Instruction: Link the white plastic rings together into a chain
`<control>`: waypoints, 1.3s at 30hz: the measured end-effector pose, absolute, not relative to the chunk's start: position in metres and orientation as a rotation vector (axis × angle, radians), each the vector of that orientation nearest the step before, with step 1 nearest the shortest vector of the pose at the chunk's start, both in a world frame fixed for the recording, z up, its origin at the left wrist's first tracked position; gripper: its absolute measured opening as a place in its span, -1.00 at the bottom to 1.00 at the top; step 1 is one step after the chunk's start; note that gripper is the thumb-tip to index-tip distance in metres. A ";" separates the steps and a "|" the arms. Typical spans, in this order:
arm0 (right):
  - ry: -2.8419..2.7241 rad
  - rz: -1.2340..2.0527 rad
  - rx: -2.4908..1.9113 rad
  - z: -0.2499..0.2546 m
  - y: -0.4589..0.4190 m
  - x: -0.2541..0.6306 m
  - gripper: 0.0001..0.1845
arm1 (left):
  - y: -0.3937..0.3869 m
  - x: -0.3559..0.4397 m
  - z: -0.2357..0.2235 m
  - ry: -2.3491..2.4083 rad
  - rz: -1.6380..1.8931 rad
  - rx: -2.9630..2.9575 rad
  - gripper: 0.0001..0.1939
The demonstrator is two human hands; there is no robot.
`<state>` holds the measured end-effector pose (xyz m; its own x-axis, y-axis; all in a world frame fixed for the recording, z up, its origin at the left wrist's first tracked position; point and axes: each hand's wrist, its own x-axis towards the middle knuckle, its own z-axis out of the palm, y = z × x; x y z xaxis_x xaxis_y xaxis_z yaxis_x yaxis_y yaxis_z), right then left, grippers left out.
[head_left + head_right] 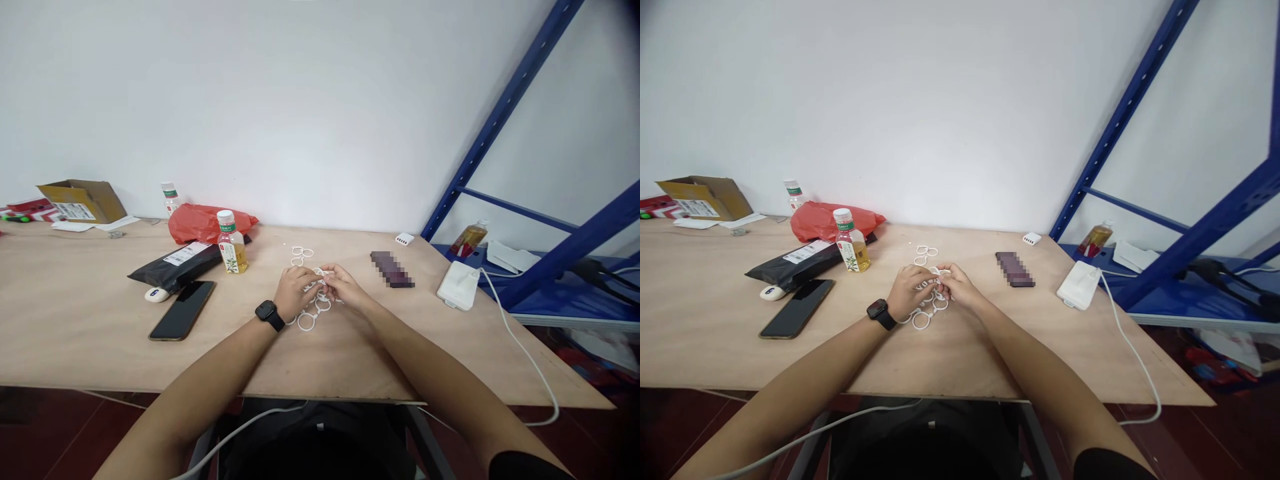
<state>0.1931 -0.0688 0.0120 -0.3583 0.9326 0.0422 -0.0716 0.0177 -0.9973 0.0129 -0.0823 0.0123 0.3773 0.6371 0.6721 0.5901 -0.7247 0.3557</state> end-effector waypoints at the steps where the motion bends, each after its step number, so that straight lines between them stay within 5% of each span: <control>1: -1.430 1.487 -0.928 0.013 -0.070 0.193 -0.54 | -0.082 0.013 0.012 1.154 1.289 2.552 -0.82; 18: -1.476 1.182 -0.885 0.014 -0.083 0.195 -0.66 | -0.082 0.015 0.012 1.228 1.377 2.423 -0.84; 27: -1.969 0.325 -0.789 0.016 -0.084 0.203 -0.82 | -0.080 0.017 0.005 1.103 1.349 2.276 -0.81; 39: -2.185 -0.126 -0.899 0.016 -0.074 0.217 -0.74 | -0.078 0.013 0.011 1.170 1.322 2.397 -0.83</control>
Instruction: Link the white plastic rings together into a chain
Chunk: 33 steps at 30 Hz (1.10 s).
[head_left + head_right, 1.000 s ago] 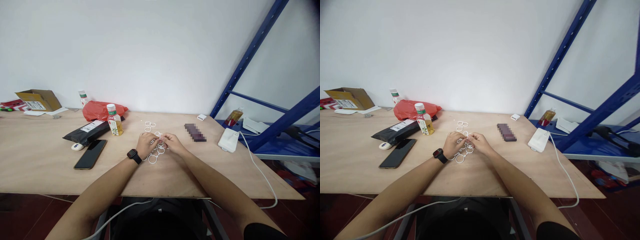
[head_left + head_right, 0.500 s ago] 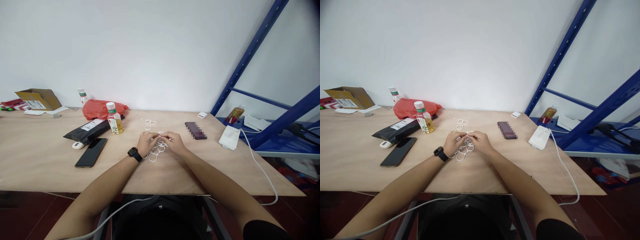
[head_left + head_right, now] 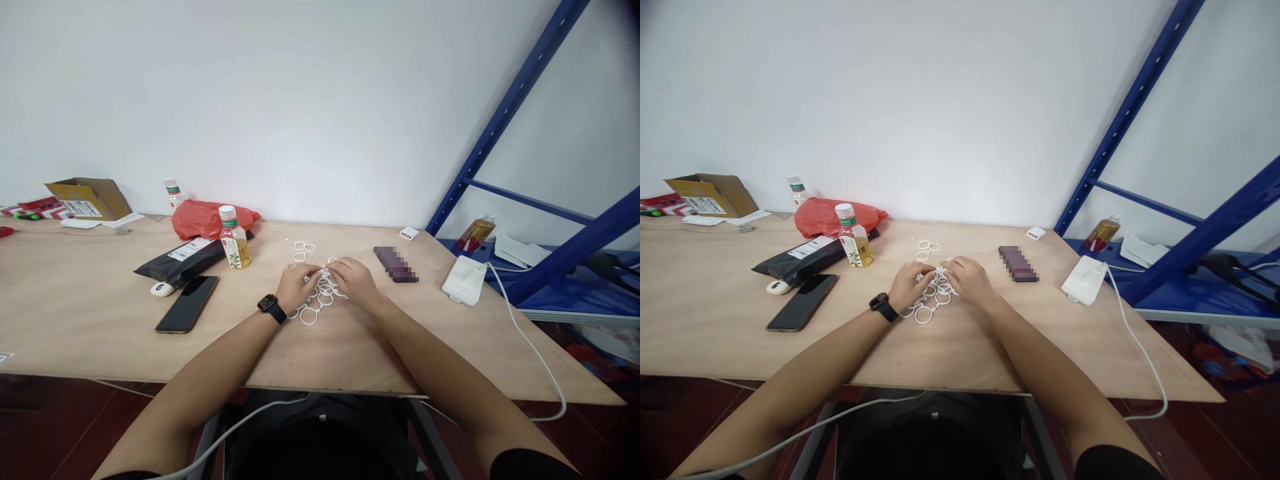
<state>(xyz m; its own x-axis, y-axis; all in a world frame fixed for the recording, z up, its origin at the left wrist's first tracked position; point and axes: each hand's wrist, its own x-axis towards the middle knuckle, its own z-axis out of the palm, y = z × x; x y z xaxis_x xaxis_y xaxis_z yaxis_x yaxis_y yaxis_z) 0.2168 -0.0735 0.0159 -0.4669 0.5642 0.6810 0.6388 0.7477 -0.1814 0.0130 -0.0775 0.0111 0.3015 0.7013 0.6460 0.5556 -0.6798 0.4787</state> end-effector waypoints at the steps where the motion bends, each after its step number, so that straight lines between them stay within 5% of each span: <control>1: -2.200 -0.136 -0.945 0.017 -0.072 0.218 -0.73 | -0.076 0.011 0.011 1.191 1.307 2.388 -0.83; 11: -2.448 0.164 -1.613 0.028 0.027 0.166 -0.60 | -0.066 0.008 0.004 1.278 1.083 2.377 -0.79; 33: -2.469 0.101 -1.408 0.025 0.019 0.161 -0.71 | -0.048 -0.006 -0.008 1.442 1.333 2.005 -0.73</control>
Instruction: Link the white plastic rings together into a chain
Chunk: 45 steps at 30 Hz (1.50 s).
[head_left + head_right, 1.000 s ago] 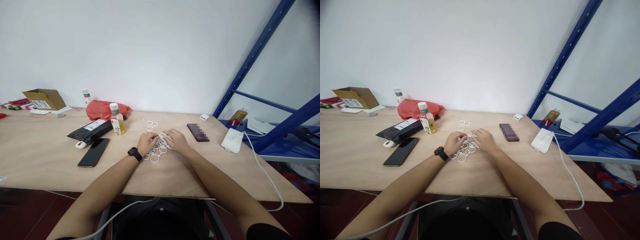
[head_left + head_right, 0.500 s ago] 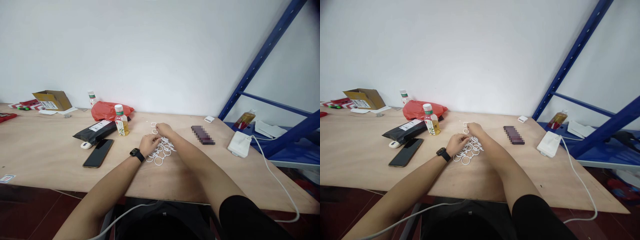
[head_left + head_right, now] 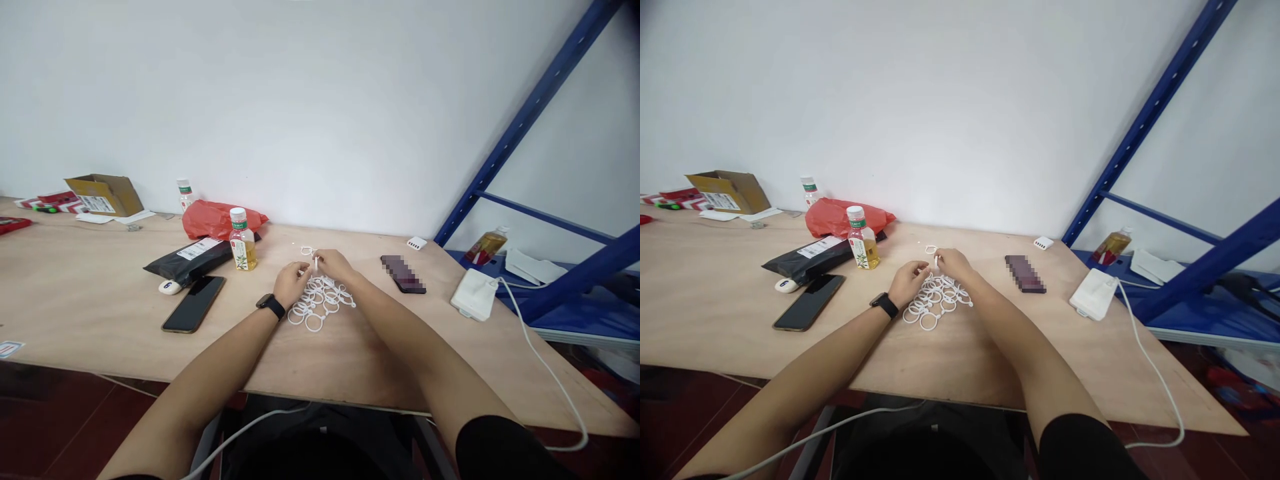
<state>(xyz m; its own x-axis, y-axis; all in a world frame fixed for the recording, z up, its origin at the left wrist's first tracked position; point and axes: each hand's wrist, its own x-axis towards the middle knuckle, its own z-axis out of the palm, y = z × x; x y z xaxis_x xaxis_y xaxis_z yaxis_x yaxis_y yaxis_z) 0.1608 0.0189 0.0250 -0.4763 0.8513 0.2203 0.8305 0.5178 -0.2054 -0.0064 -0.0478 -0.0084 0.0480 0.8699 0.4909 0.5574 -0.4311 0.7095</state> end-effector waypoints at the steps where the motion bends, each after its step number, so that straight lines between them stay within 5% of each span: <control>1: -2.408 0.077 -1.300 0.024 0.013 0.163 -0.69 | -0.048 -0.006 -0.007 1.413 1.354 1.943 -0.70; 8: -2.149 0.068 -0.742 0.013 -0.048 0.184 -0.64 | -0.059 0.006 0.004 0.901 1.337 1.613 -0.61; 16: -1.764 0.649 -0.849 0.013 -0.070 0.185 -0.74 | -0.062 0.010 0.005 0.933 1.411 1.669 -0.73; 23: -1.389 1.037 -0.893 0.007 -0.061 0.173 -0.61 | -0.065 0.010 0.005 0.955 1.439 1.753 -0.77; 45: -1.444 1.068 -0.954 0.010 -0.043 0.179 -0.62 | -0.067 0.007 0.008 1.127 1.456 2.206 -0.84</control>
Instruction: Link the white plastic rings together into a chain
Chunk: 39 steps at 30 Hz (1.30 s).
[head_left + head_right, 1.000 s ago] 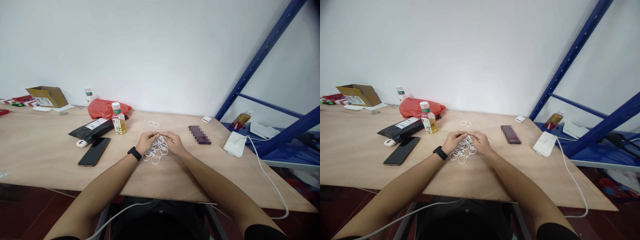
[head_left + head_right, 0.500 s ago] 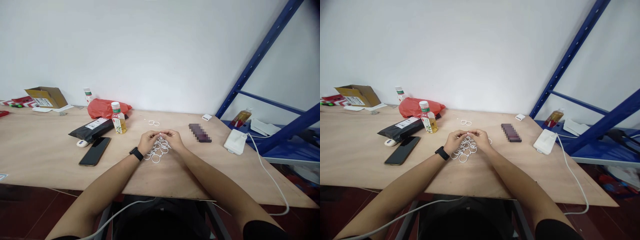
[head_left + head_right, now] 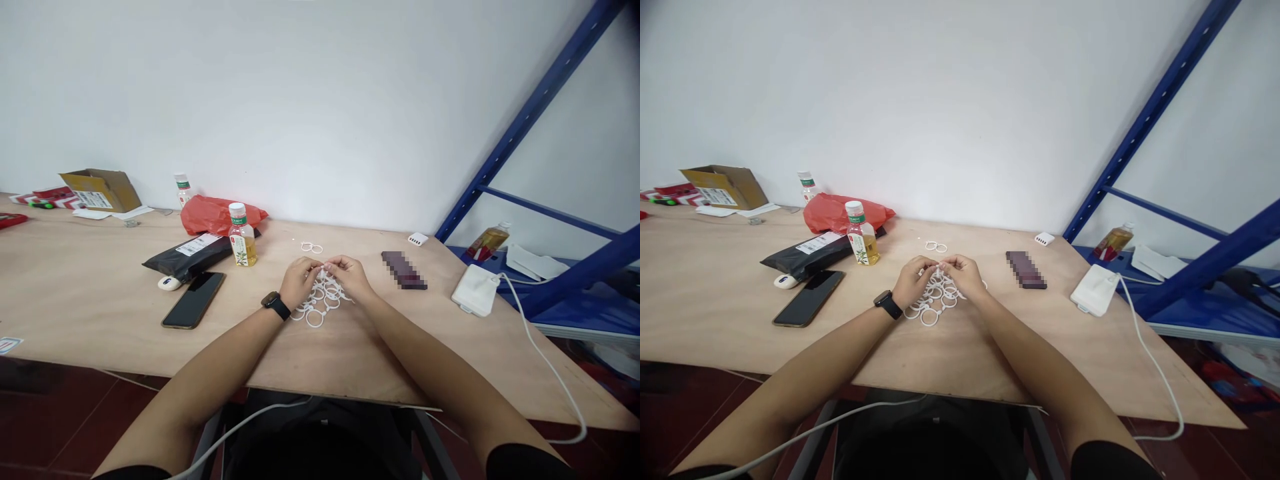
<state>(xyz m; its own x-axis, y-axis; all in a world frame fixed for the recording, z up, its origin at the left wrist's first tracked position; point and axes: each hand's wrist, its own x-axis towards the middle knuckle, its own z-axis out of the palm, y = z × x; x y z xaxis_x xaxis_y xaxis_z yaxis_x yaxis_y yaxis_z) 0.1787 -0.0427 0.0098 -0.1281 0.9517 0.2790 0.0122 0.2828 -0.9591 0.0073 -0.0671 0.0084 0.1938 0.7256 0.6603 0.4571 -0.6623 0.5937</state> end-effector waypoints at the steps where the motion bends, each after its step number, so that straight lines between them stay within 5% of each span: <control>1: -1.472 1.023 -0.988 0.011 -0.035 0.180 -0.64 | -0.066 0.007 0.007 1.158 1.420 2.269 -0.83; 6: -1.988 0.538 -1.348 0.017 0.023 0.175 -0.74 | -0.062 0.006 0.001 1.246 1.196 2.398 -0.79; 10: -2.436 0.132 -1.569 0.015 0.058 0.158 -0.62 | -0.063 0.005 -0.001 1.247 1.145 2.408 -0.82; 24: -2.474 -0.102 -1.727 0.023 0.042 0.192 -0.71 | -0.058 0.002 -0.002 1.260 1.171 2.307 -0.81; 39: -2.272 -0.181 -1.270 0.012 -0.035 0.224 -0.77 | -0.062 0.008 0.000 1.212 1.298 1.985 -0.69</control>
<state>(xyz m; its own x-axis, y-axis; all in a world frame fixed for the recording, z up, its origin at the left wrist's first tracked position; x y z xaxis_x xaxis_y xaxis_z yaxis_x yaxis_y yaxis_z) 0.2239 -0.0354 0.0122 -0.4204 0.7535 0.5054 0.8242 0.5501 -0.1346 0.0076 -0.0618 0.0001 0.1611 0.8644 0.4764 0.4158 -0.4972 0.7615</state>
